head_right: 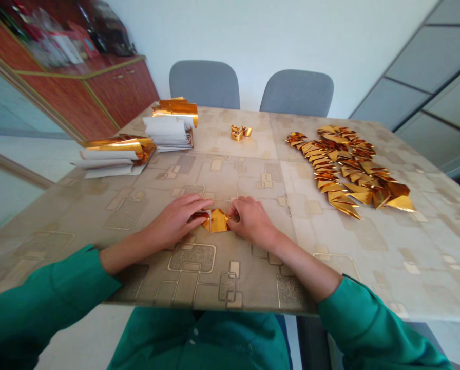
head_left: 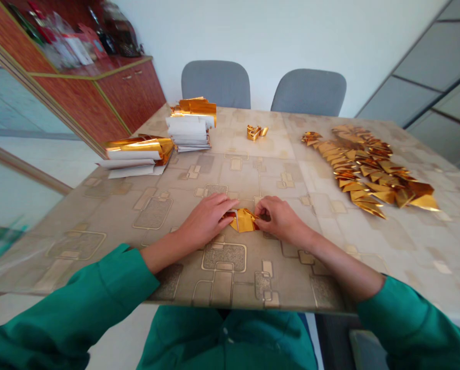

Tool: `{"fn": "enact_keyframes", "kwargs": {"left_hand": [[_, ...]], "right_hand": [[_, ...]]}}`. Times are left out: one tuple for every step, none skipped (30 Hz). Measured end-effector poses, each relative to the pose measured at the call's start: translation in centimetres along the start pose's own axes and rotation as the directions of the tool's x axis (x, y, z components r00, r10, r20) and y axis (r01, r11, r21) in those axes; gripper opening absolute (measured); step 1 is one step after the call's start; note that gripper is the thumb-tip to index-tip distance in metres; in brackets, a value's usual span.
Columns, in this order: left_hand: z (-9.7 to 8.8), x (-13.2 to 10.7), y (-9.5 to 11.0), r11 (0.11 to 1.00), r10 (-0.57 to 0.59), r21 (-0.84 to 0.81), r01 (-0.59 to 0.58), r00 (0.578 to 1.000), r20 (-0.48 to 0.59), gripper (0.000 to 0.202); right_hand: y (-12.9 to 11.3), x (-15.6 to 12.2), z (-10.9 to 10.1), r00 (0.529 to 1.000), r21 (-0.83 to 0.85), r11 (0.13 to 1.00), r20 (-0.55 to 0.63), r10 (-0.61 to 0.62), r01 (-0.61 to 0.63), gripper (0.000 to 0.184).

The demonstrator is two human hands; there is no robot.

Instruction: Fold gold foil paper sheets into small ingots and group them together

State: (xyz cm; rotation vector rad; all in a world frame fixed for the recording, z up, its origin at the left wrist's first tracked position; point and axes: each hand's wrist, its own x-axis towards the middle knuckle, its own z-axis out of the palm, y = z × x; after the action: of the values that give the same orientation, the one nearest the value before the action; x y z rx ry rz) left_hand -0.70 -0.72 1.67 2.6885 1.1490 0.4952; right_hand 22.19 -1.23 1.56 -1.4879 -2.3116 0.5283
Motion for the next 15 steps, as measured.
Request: {"fn": "enact_keyframes", "kwargs": {"left_hand": [[0.0, 0.0, 0.0, 1.0, 0.002, -0.006, -0.002, 1.0, -0.003, 0.03], [-0.1, -0.1, 0.0, 1.0, 0.008, -0.012, -0.008, 1.0, -0.012, 0.031], [-0.1, -0.1, -0.1, 1.0, 0.018, -0.019, -0.018, 0.999, -0.028, 0.034], [-0.2, -0.1, -0.1, 0.999, 0.027, -0.026, -0.028, 0.998, -0.048, 0.035], [-0.3, -0.1, -0.1, 0.999, 0.038, -0.036, -0.041, 0.997, -0.068, 0.035], [-0.4, -0.1, -0.1, 0.997, 0.049, -0.048, -0.053, 0.995, -0.089, 0.032], [-0.5, -0.1, 0.0, 0.996, 0.055, -0.063, -0.063, 0.992, -0.109, 0.026], [-0.6, -0.1, 0.1, 0.995, 0.058, -0.079, -0.069, 0.99, -0.129, 0.019], [-0.7, -0.2, 0.3, 0.993, 0.059, -0.09, -0.073, 0.986, -0.153, 0.013], [-0.8, -0.2, 0.4, 0.993, 0.06, -0.094, -0.077, 0.982, -0.179, 0.01], [-0.9, -0.3, 0.6, 0.993, 0.063, -0.088, -0.082, 0.977, -0.203, 0.011], [-0.9, -0.4, 0.8, 0.993, 0.072, -0.073, -0.091, 0.972, -0.224, 0.012], [-0.9, -0.5, 0.9, 0.993, 0.093, -0.048, -0.107, 0.967, -0.237, 0.013], [-0.9, -0.5, 1.0, 0.992, 0.121, -0.017, -0.129, 0.962, -0.246, 0.014], [-0.9, -0.6, 1.1, 0.988, 0.151, 0.015, -0.152, 0.957, -0.249, 0.015]], "right_hand": [[0.0, -0.1, 0.1, 1.0, 0.053, 0.998, 0.001, -0.019, 0.019, 0.013], [-0.1, -0.2, 0.1, 0.999, 0.109, 0.993, -0.001, -0.044, 0.044, 0.014], [-0.2, -0.4, 0.1, 0.997, 0.163, 0.984, -0.013, -0.074, 0.075, 0.014], [-0.3, -0.5, 0.0, 0.993, 0.205, 0.972, -0.036, -0.108, 0.113, 0.014], [-0.5, -0.7, -0.3, 0.986, 0.23, 0.96, -0.072, -0.147, 0.16, 0.014], [-0.7, -0.8, -0.6, 0.974, 0.232, 0.949, -0.115, -0.193, 0.215, 0.013], [-0.9, -0.9, -0.9, 0.958, 0.213, 0.938, -0.157, -0.242, 0.272, 0.012], [-1.0, -1.0, -1.2, 0.936, 0.184, 0.925, -0.191, -0.297, 0.331, 0.012], [-1.1, -1.1, -1.5, 0.913, 0.15, 0.912, -0.212, -0.348, 0.383, 0.012], [-1.2, -1.1, -1.8, 0.893, 0.114, 0.899, -0.221, -0.391, 0.422, 0.013], [-1.1, -1.2, -2.0, 0.878, 0.081, 0.889, -0.22, -0.424, 0.45, 0.013], [-1.0, -1.2, -2.1, 0.87, 0.048, 0.884, -0.214, -0.445, 0.465, 0.014], [-0.9, -1.2, -2.1, 0.865, 0.017, 0.882, -0.202, -0.459, 0.472, 0.014], [-0.7, -1.3, -2.1, 0.863, -0.013, 0.879, -0.187, -0.47, 0.476, 0.014], [-0.5, -1.3, -2.1, 0.861, -0.041, 0.877, -0.173, -0.479, 0.479, 0.014]]}}
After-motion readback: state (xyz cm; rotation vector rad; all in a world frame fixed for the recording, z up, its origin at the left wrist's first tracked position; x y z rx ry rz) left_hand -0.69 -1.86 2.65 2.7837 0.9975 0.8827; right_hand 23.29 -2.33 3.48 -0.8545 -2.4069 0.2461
